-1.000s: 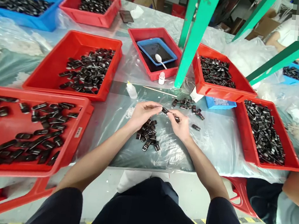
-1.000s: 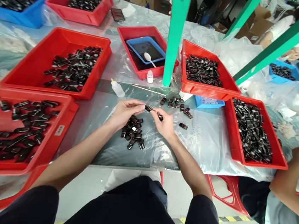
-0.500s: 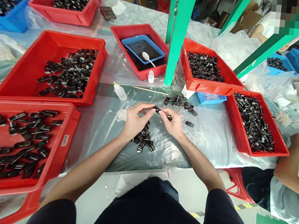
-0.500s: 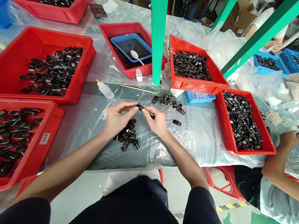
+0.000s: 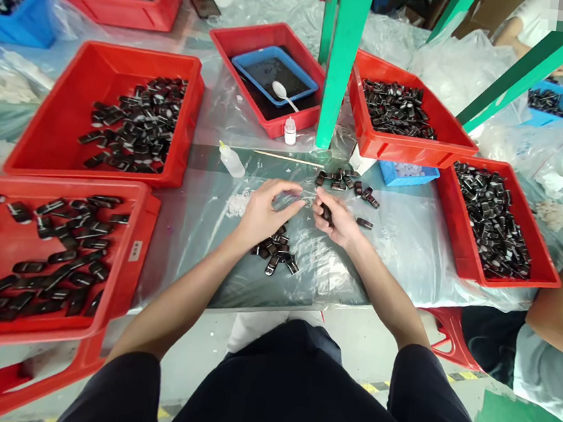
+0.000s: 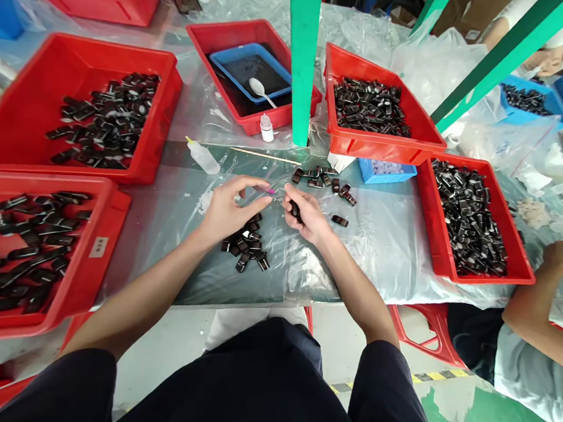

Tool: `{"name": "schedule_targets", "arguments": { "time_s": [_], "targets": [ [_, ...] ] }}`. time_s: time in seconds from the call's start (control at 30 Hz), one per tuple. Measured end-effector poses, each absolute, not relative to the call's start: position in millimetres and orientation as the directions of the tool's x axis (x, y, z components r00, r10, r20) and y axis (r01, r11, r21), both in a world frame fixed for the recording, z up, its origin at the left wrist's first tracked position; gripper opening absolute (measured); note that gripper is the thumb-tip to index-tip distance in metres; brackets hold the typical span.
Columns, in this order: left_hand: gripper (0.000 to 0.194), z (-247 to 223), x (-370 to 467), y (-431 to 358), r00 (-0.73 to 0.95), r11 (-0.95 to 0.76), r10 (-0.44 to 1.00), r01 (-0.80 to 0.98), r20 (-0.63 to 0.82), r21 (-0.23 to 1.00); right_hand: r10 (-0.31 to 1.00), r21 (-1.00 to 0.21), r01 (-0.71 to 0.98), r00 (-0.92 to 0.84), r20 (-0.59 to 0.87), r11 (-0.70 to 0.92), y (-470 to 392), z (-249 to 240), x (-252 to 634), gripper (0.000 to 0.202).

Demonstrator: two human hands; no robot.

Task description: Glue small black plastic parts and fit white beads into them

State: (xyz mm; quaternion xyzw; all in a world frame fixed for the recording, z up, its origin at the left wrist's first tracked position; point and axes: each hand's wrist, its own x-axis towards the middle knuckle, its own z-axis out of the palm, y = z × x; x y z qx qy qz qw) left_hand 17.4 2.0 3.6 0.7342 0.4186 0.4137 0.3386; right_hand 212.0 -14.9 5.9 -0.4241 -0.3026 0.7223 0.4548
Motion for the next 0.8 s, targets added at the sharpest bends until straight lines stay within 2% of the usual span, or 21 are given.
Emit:
{"name": "schedule_targets", "arguments": {
  "time_s": [0.13,0.27,0.47,0.57,0.7,0.8],
  "targets": [
    [0.018,16,4,6,0.652,-0.493,0.750,0.439,0.111,0.751,0.925,-0.825,-0.420,-0.157,-0.346,-0.379,-9,5,218,0.062],
    [0.023,25,-9,4,0.776,-0.580,0.630,0.501,-0.036,0.643,0.940,-0.846,-0.410,-0.125,-0.318,-0.341,-8,4,219,0.063],
    [0.018,13,-21,9,0.800,-0.637,0.587,0.551,-0.124,0.540,0.961,-0.874,-0.409,-0.192,-0.199,-0.262,-14,5,215,0.064],
    [0.022,11,-14,15,0.775,-0.634,0.630,0.540,-0.035,0.554,0.961,-0.936,-0.291,-0.246,-0.125,-0.196,-15,1,215,0.058],
    [0.018,20,-6,18,0.591,-0.465,0.806,0.665,-0.031,0.585,0.960,-0.992,-0.090,-0.272,-0.061,-0.088,-16,-6,214,0.052],
    [0.018,19,-5,20,0.559,-0.443,0.829,0.685,-0.026,0.579,0.966,-1.000,0.004,-0.260,-0.002,-0.001,-13,-13,213,0.047]
  ]
}}
